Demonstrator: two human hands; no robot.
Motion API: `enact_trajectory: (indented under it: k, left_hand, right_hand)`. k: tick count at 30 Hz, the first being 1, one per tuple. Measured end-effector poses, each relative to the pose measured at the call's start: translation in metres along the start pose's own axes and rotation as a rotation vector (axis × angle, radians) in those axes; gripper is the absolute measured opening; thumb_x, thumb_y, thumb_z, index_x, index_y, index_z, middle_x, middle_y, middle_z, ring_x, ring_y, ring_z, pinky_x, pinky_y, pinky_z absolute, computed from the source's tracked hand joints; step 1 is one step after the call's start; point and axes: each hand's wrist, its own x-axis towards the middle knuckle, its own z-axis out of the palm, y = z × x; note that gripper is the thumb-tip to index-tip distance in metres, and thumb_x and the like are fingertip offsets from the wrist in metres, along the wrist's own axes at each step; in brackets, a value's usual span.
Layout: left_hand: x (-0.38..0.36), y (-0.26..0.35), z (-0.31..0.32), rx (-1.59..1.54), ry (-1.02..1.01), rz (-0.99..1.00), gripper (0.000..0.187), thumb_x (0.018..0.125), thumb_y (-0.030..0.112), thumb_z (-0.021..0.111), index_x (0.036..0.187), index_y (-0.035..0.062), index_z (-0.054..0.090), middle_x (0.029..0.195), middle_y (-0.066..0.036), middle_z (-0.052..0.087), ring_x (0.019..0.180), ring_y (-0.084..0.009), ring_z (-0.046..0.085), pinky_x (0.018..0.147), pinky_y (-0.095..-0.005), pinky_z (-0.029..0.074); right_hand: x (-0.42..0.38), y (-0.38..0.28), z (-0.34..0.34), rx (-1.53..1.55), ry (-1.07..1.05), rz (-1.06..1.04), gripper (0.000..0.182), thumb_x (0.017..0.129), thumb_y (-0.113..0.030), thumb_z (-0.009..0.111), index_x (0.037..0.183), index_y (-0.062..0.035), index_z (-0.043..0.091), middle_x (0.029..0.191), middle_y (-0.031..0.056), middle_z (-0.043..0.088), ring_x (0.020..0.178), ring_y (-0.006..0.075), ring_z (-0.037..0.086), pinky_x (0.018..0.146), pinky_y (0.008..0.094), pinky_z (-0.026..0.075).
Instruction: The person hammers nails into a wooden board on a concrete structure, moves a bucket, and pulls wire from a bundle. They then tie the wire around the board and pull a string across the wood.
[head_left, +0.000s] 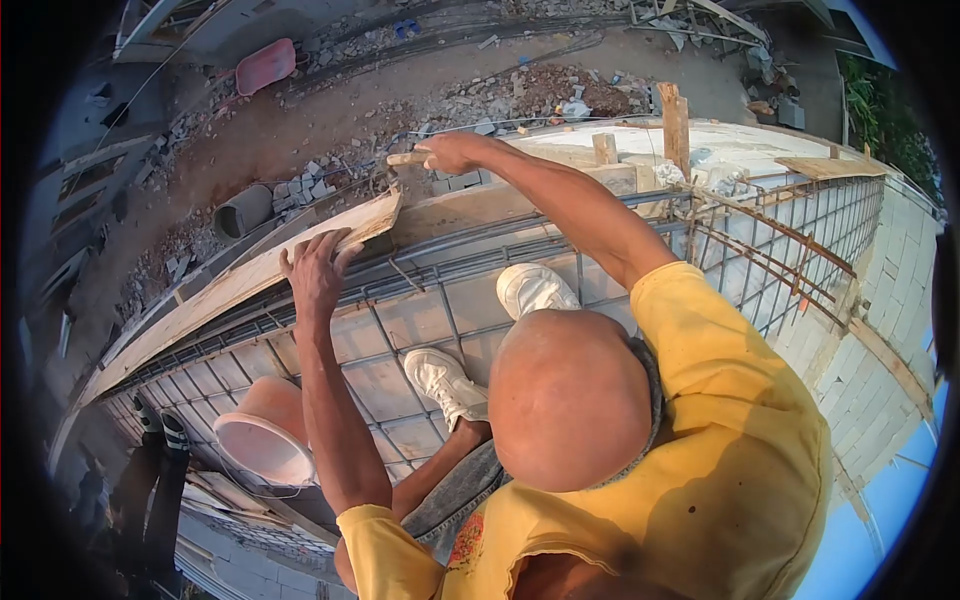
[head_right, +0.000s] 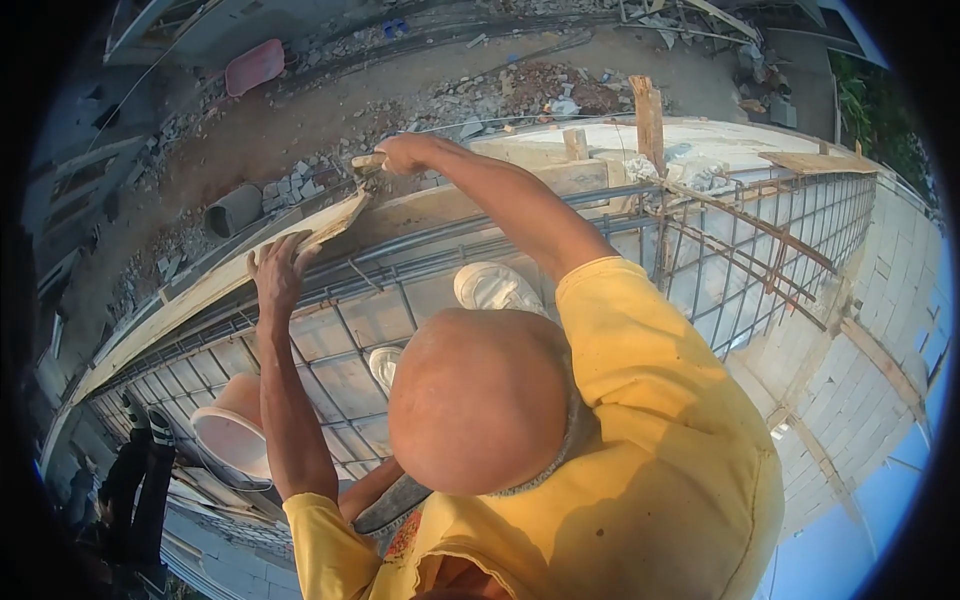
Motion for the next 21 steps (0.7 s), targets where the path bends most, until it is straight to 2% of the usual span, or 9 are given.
enact_trajectory:
  k: [3, 5, 8, 9, 10, 11, 12, 15, 21]
  left_hand:
    - [-0.005, -0.003, 0.006, 0.026, 0.001, 0.004, 0.041, 0.091, 0.049, 0.065, 0.124, 0.0261, 0.070, 0.119, 0.001, 0.071, 0.115, -0.0262, 0.060, 0.113, -0.0635, 0.024]
    - [-0.011, -0.004, 0.007, 0.024, 0.002, 0.006, 0.041, 0.091, 0.049, 0.065, 0.124, 0.0258, 0.070, 0.119, 0.001, 0.071, 0.116, -0.0261, 0.059, 0.113, -0.0633, 0.024]
    - [-0.009, -0.001, 0.006, 0.004, 0.023, 0.005, 0.042, 0.091, 0.050, 0.065, 0.124, 0.0254, 0.071, 0.118, 0.001, 0.071, 0.117, -0.0257, 0.059, 0.113, -0.0631, 0.024]
    - [-0.010, -0.001, 0.007, -0.001, 0.023, 0.006, 0.042, 0.091, 0.050, 0.065, 0.124, 0.0255, 0.071, 0.118, 0.001, 0.071, 0.117, -0.0257, 0.059, 0.113, -0.0632, 0.024]
    - [-0.011, -0.001, 0.006, -0.001, 0.023, 0.010, 0.042, 0.090, 0.050, 0.065, 0.124, 0.0255, 0.071, 0.118, 0.001, 0.071, 0.117, -0.0257, 0.059, 0.113, -0.0633, 0.024]
    - [-0.014, -0.001, 0.008, -0.001, 0.036, 0.014, 0.042, 0.090, 0.050, 0.066, 0.124, 0.0259, 0.071, 0.118, 0.001, 0.071, 0.117, -0.0257, 0.059, 0.113, -0.0636, 0.023]
    - [-0.017, 0.000, 0.008, 0.005, 0.020, 0.004, 0.042, 0.090, 0.050, 0.066, 0.124, 0.0259, 0.071, 0.118, 0.001, 0.071, 0.118, -0.0257, 0.059, 0.113, -0.0637, 0.023]
    - [-0.016, 0.001, 0.007, 0.029, 0.021, -0.006, 0.040, 0.091, 0.048, 0.066, 0.123, 0.0258, 0.071, 0.118, 0.001, 0.071, 0.119, -0.0258, 0.059, 0.113, -0.0648, 0.023]
    - [0.005, 0.000, -0.002, 0.016, -0.016, -0.011, 0.041, 0.092, 0.047, 0.065, 0.127, 0.0260, 0.069, 0.120, 0.001, 0.071, 0.119, -0.0258, 0.059, 0.114, -0.0635, 0.021]
  right_hand:
    - [0.002, 0.004, -0.044, 0.222, 0.506, -0.033, 0.057, 0.101, -0.034, 0.052, 0.151, -0.0070, 0.043, 0.106, 0.0223, 0.070, 0.099, 0.0367, 0.068, 0.087, 0.0479, 0.050]
    - [-0.001, -0.007, -0.081, 0.325, 0.822, 0.015, 0.055, 0.102, -0.032, 0.051, 0.150, -0.0061, 0.044, 0.101, 0.0220, 0.071, 0.093, 0.0382, 0.069, 0.081, 0.0486, 0.052]
    - [0.060, 0.033, -0.085, 0.324, 1.175, 0.033, 0.043, 0.101, -0.024, 0.052, 0.140, -0.0075, 0.050, 0.089, 0.0267, 0.070, 0.079, 0.0475, 0.067, 0.068, 0.0552, 0.051]
    - [-0.005, -0.014, -0.078, 0.444, 1.122, 0.069, 0.054, 0.102, -0.031, 0.050, 0.150, -0.0056, 0.043, 0.102, 0.0229, 0.071, 0.092, 0.0413, 0.069, 0.079, 0.0503, 0.053]
    - [0.006, -0.011, -0.035, 0.481, 1.230, 0.021, 0.051, 0.102, -0.027, 0.052, 0.147, -0.0046, 0.043, 0.087, 0.0289, 0.069, 0.080, 0.0484, 0.068, 0.067, 0.0547, 0.051]
    - [-0.018, -0.017, -0.011, 0.505, 0.696, 0.190, 0.057, 0.102, -0.032, 0.051, 0.153, -0.0090, 0.040, 0.114, 0.0286, 0.068, 0.102, 0.0442, 0.067, 0.085, 0.0506, 0.052]
    - [0.025, 0.032, 0.054, 0.068, 0.403, -0.051, 0.060, 0.102, -0.034, 0.051, 0.156, -0.0127, 0.037, 0.126, 0.0300, 0.063, 0.113, 0.0433, 0.063, 0.095, 0.0492, 0.049]
    - [0.009, 0.019, 0.059, 0.051, -0.169, -0.001, 0.064, 0.102, -0.035, 0.051, 0.159, -0.0148, 0.031, 0.139, 0.0250, 0.056, 0.118, 0.0389, 0.061, 0.103, 0.0482, 0.046]
    - [-0.001, -0.002, 0.009, 0.195, -0.008, 0.103, 0.060, 0.103, -0.034, 0.050, 0.157, -0.0128, 0.037, 0.136, 0.0235, 0.059, 0.120, 0.0375, 0.060, 0.102, 0.0491, 0.046]
